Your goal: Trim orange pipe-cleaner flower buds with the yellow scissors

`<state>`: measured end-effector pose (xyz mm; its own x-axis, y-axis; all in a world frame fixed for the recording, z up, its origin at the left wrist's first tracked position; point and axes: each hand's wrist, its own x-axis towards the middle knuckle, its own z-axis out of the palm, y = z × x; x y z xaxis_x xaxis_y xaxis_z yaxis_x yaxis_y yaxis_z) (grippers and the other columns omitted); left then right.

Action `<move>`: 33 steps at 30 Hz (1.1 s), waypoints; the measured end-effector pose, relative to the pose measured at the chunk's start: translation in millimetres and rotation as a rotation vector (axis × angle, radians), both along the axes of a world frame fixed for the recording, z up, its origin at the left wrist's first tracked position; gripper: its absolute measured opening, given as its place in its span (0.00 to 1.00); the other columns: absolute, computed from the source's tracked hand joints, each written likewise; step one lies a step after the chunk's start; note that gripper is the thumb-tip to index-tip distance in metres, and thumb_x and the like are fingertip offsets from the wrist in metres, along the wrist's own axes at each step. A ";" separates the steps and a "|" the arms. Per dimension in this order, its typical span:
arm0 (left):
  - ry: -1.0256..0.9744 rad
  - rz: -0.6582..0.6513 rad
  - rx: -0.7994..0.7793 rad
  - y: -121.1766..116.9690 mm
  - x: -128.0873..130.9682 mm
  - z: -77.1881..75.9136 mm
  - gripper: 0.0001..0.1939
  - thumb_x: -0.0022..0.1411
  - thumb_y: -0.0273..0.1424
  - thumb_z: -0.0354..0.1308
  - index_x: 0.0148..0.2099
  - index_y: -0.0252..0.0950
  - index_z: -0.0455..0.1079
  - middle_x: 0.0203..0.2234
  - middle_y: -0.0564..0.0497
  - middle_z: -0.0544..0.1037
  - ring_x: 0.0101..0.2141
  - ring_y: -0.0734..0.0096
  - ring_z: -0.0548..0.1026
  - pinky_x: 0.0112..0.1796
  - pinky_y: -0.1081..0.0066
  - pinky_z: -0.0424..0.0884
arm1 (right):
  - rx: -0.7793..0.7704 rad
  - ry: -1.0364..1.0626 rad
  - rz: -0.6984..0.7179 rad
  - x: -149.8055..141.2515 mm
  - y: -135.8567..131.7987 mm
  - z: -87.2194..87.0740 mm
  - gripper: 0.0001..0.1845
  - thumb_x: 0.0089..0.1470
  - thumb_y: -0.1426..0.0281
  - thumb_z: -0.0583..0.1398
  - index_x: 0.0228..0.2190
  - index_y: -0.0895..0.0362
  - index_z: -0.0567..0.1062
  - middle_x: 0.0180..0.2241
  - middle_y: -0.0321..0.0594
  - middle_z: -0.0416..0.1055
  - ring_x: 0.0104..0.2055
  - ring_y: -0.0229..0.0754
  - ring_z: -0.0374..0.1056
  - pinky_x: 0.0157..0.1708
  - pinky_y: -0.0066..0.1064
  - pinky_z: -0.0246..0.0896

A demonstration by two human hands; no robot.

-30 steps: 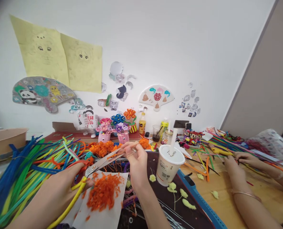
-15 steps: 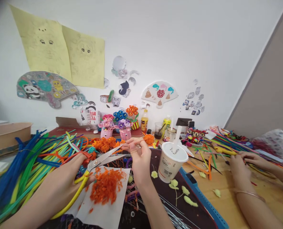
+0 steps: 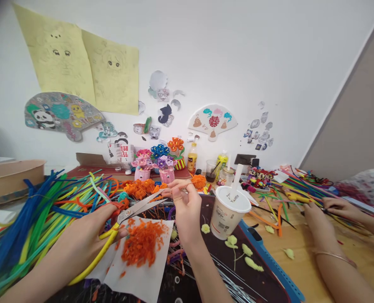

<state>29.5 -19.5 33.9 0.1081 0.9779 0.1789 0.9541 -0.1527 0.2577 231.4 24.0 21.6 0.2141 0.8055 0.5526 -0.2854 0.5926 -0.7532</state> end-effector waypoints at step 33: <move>0.020 0.008 -0.030 -1.0 -0.6 2.9 0.14 0.60 0.45 0.49 0.30 0.42 0.65 0.28 0.50 0.80 0.31 0.59 0.77 0.29 0.70 0.60 | -0.015 -0.011 -0.026 -0.7 -0.8 -1.6 0.11 0.54 0.62 0.63 0.27 0.56 0.70 0.37 0.37 0.70 0.31 0.39 0.71 0.41 0.37 0.67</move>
